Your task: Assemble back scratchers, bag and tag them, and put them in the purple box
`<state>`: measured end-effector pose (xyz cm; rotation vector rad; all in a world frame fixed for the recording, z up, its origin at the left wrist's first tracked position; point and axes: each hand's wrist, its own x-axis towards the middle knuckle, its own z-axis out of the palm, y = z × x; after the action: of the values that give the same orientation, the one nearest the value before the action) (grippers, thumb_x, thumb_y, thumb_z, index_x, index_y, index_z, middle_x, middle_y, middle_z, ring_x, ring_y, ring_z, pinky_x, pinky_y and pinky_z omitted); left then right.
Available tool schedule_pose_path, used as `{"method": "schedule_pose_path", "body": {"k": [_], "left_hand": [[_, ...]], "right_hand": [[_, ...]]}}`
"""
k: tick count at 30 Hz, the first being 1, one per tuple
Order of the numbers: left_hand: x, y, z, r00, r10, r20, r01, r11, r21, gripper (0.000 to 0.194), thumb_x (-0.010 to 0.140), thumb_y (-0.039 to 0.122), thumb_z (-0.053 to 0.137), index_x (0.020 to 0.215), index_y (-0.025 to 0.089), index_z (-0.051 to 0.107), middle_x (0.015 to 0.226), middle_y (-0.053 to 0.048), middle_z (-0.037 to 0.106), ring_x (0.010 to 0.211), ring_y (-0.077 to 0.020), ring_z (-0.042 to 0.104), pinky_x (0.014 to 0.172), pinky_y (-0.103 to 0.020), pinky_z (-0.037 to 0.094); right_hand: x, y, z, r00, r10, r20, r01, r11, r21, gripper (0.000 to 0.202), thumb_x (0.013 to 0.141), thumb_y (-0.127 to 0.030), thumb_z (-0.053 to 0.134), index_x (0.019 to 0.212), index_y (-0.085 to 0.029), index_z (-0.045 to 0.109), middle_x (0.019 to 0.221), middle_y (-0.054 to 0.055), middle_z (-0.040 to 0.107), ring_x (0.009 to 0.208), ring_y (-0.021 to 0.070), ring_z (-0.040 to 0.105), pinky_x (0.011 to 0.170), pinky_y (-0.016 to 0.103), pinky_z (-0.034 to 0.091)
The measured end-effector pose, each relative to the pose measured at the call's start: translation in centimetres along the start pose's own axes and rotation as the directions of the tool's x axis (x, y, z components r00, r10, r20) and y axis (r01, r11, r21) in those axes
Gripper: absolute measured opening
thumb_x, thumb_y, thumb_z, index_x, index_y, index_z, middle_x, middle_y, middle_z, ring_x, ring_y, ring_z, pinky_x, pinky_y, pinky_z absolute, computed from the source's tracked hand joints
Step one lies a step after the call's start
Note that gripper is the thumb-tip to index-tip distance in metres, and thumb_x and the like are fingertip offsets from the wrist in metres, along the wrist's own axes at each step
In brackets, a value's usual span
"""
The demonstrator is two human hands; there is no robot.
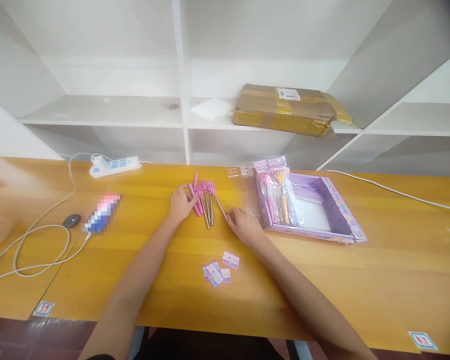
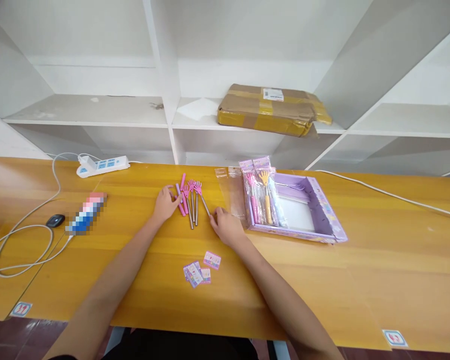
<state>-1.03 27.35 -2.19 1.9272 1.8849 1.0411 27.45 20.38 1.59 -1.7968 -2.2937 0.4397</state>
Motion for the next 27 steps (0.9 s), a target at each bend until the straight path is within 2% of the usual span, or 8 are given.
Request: {"method": "schedule_pose_path", "body": {"k": [3,6,13,17,20,23,25,27], "left_hand": [[-0.6,-0.2,0.3,0.999,0.009,0.034,-0.010,1.000,0.016,0.051,0.085,0.032,0.080,0.129,0.020,0.059,0.120,-0.020,0.071,0.125,-0.0446,0.065,0.109,-0.061,0.048],[-0.6,-0.3,0.2,0.998,-0.015,0.059,0.013,0.999,0.043,0.049,0.086,0.027,0.077,0.130,0.021,0.058,0.120,-0.019,0.072,0.127,-0.0427,0.066,0.109,-0.057,0.049],[0.1,0.8,-1.5,0.975,-0.108,0.194,0.075,0.983,0.169,0.045,0.099,0.029,0.058,0.139,0.012,0.049,0.118,-0.023,0.072,0.126,-0.0378,0.066,0.104,-0.049,0.050],[0.3,1.9,-3.5,0.927,-0.158,0.341,0.073,0.966,0.249,0.043,0.088,0.028,0.069,0.126,0.012,0.056,0.103,-0.017,0.075,0.106,-0.0345,0.072,0.084,-0.040,0.052],[0.5,2.3,-5.3,0.879,-0.201,0.432,0.076,0.954,0.289,0.024,0.083,0.023,0.070,0.105,0.016,0.063,0.084,-0.012,0.074,0.081,-0.0290,0.070,0.069,-0.035,0.047],[0.9,3.0,-7.7,0.837,-0.216,0.503,0.070,0.954,0.293,0.009,0.086,0.027,0.068,0.081,0.021,0.064,0.068,-0.008,0.068,0.071,-0.0262,0.066,0.065,-0.034,0.044],[1.3,3.9,-9.9,0.819,-0.190,0.542,0.048,0.963,0.265,0.020,0.091,0.033,0.065,0.074,0.022,0.064,0.069,-0.008,0.068,0.075,-0.0254,0.066,0.068,-0.034,0.046],[1.5,5.4,-12.2,0.815,-0.116,0.568,0.004,0.981,0.195,0.029,0.097,0.041,0.059,0.078,0.021,0.069,0.085,-0.008,0.072,0.084,-0.0245,0.068,0.076,-0.034,0.049]], "right_hand": [[3.0,-1.2,0.0,0.996,0.059,0.069,-0.057,0.998,-0.021,0.036,0.110,-0.047,0.048,0.108,-0.016,0.066,0.100,0.016,0.078,0.085,0.0256,0.072,0.073,0.032,0.043],[4.9,-1.7,0.0,0.992,0.071,0.106,-0.069,0.997,-0.015,0.034,0.109,-0.046,0.052,0.107,-0.016,0.066,0.101,0.016,0.078,0.086,0.0255,0.071,0.072,0.031,0.042],[5.2,-1.1,0.0,0.994,0.025,0.108,-0.038,0.992,0.119,0.017,0.101,-0.032,0.058,0.094,-0.018,0.065,0.087,0.010,0.074,0.078,0.0213,0.066,0.070,0.029,0.036],[5.3,-0.3,-0.6,0.999,0.012,0.034,-0.022,0.956,0.293,0.024,0.099,-0.033,0.056,0.078,-0.021,0.056,0.072,0.003,0.066,0.068,0.0174,0.058,0.066,0.028,0.035],[5.2,-0.1,-1.4,0.999,0.015,-0.053,0.009,0.905,0.425,0.026,0.098,-0.037,0.053,0.077,-0.022,0.052,0.067,-0.001,0.058,0.064,0.0161,0.053,0.064,0.028,0.036],[4.9,-0.5,-2.8,0.988,0.034,-0.152,0.051,0.851,0.523,0.030,0.101,-0.046,0.048,0.081,-0.023,0.052,0.068,-0.003,0.052,0.065,0.0153,0.048,0.065,0.027,0.038],[4.4,-0.9,-4.2,0.976,0.064,-0.208,0.087,0.762,0.642,0.035,0.101,-0.053,0.052,0.084,-0.023,0.053,0.069,-0.004,0.048,0.063,0.0139,0.044,0.062,0.027,0.037],[3.8,-1.5,-6.0,0.976,0.092,-0.199,0.110,0.578,0.809,0.037,0.097,-0.058,0.062,0.087,-0.023,0.055,0.068,-0.006,0.044,0.058,0.0116,0.039,0.056,0.025,0.032]]}}
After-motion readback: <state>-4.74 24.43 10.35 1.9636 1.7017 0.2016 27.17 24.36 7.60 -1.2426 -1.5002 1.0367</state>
